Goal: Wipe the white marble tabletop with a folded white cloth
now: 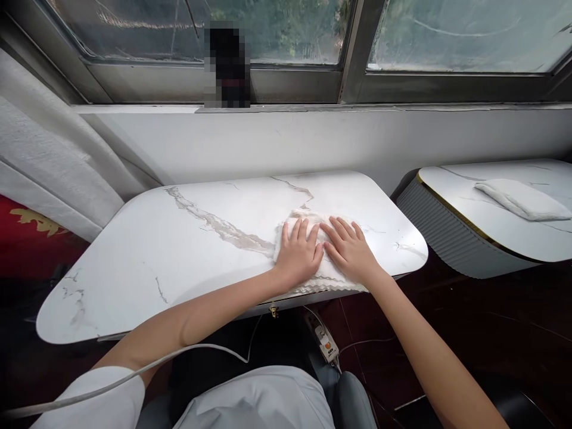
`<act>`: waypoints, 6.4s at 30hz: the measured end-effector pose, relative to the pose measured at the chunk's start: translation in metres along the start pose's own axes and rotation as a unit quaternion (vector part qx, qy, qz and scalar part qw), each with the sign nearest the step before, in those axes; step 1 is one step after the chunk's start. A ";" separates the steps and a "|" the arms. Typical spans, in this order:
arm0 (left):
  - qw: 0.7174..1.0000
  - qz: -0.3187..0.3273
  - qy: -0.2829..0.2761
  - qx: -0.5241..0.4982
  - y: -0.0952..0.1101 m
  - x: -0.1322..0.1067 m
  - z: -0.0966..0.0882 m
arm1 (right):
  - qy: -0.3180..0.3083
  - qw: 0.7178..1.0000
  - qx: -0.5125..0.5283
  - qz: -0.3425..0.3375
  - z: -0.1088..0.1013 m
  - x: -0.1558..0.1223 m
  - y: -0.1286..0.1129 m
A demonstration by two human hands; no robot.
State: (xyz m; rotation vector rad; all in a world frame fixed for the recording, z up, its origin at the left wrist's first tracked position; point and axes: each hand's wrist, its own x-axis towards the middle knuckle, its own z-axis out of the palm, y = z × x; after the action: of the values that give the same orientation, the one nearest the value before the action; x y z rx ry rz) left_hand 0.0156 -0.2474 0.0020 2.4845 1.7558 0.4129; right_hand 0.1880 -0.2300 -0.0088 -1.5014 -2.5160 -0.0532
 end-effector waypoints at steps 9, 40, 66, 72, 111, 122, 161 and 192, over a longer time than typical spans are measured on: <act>0.999 0.030 -0.011 -0.012 0.028 0.002 0.006 | -0.021 0.999 0.015 0.025 -0.009 -0.025 0.020; 0.999 -0.004 0.048 -0.024 -0.044 0.186 0.027 | 0.019 0.997 0.026 0.063 0.020 0.152 0.098; 0.997 -0.043 0.059 -0.005 0.010 0.216 0.048 | 0.020 0.992 0.088 0.093 0.017 0.162 0.154; 0.998 -0.025 0.056 -0.008 0.024 0.189 0.049 | 0.036 0.995 0.029 0.084 0.020 0.124 0.146; 0.998 0.063 0.019 -0.008 0.114 0.108 0.046 | 0.000 0.987 0.010 0.161 -0.017 -0.013 0.144; 0.999 -0.003 0.053 0.000 0.076 0.180 0.055 | 0.011 0.993 0.006 0.115 -0.002 0.081 0.174; 0.998 -0.024 0.057 0.003 0.047 0.239 0.060 | 0.011 0.994 0.015 0.106 0.010 0.140 0.201; 0.995 0.062 -0.028 0.073 0.081 0.046 0.001 | 0.020 0.997 0.038 0.067 -0.013 -0.028 0.076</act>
State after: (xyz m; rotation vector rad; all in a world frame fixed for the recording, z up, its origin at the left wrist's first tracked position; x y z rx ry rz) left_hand 0.1045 -0.2325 0.0260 2.6861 1.6730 0.2280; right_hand 0.2693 -0.2196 -0.0073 -1.6179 -2.3535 0.0321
